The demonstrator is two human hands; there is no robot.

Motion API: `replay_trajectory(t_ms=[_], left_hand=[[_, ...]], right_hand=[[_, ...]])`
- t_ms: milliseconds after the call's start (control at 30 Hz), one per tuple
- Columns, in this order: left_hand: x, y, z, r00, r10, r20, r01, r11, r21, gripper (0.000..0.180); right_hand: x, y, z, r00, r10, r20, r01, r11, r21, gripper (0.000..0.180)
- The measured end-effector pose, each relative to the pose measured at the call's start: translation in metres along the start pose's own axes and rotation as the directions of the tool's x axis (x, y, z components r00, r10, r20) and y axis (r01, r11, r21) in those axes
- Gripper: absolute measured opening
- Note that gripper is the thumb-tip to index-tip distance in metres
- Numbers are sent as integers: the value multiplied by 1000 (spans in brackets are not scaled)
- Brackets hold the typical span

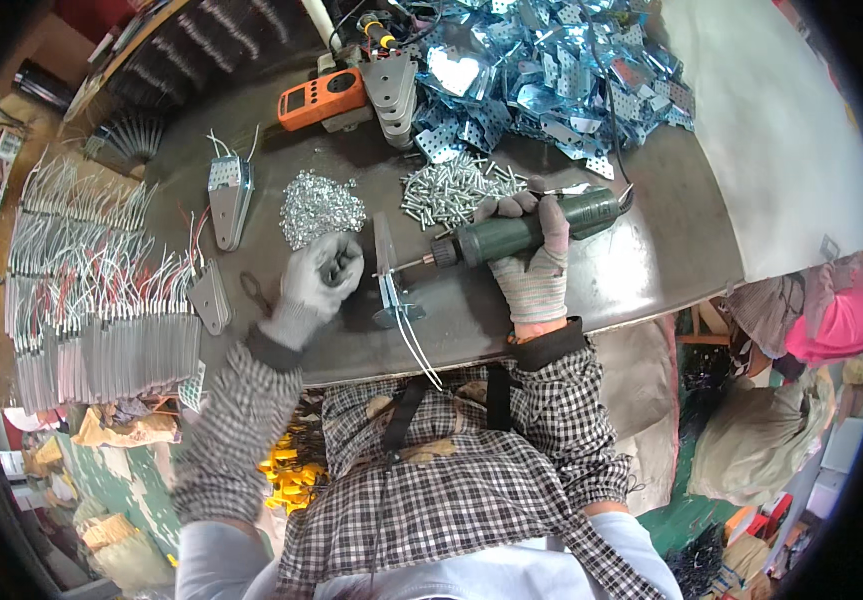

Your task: Assembling small metal bracket components with wires using a powered screwdriver.

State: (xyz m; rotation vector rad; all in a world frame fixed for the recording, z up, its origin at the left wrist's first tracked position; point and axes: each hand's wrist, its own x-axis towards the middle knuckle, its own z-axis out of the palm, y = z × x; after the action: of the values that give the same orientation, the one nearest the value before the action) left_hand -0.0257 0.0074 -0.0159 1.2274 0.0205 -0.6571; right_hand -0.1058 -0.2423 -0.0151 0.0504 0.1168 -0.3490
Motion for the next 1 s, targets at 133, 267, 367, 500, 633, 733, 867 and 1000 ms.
replay_trajectory(t_ms=[133,267,367,500,633,733,867,1000], left_hand=[[-37,-33,25,915,391,-99,-368,909,197,10],[-41,-38,37,931,345,-119,-360,923,-135,18],[-39,-48,35,873,464,-150,-455,886,95,18],[-43,-41,48,787,598,-156,-519,776,357,13],[-44,-45,44,788,590,-174,-482,768,422,20],[-41,-46,44,742,659,-122,-578,721,383,19],[-48,-43,49,766,620,-171,-516,751,411,20],[-49,-46,54,742,620,-256,-514,770,378,20]], right_hand=[[0,2,0,999,11,-37,-11,1000,3,37],[1,3,0,1000,10,-16,-10,1000,-6,36],[0,4,0,1000,5,-5,-6,1000,-24,35],[-1,2,2,1000,-6,1,6,999,-45,32],[-2,2,2,1000,13,6,-13,999,-32,30],[-3,3,2,1000,18,6,-18,1000,-12,29],[-4,3,1,1000,3,11,-3,999,-34,34],[-4,6,5,1000,-7,25,9,996,-84,41]])
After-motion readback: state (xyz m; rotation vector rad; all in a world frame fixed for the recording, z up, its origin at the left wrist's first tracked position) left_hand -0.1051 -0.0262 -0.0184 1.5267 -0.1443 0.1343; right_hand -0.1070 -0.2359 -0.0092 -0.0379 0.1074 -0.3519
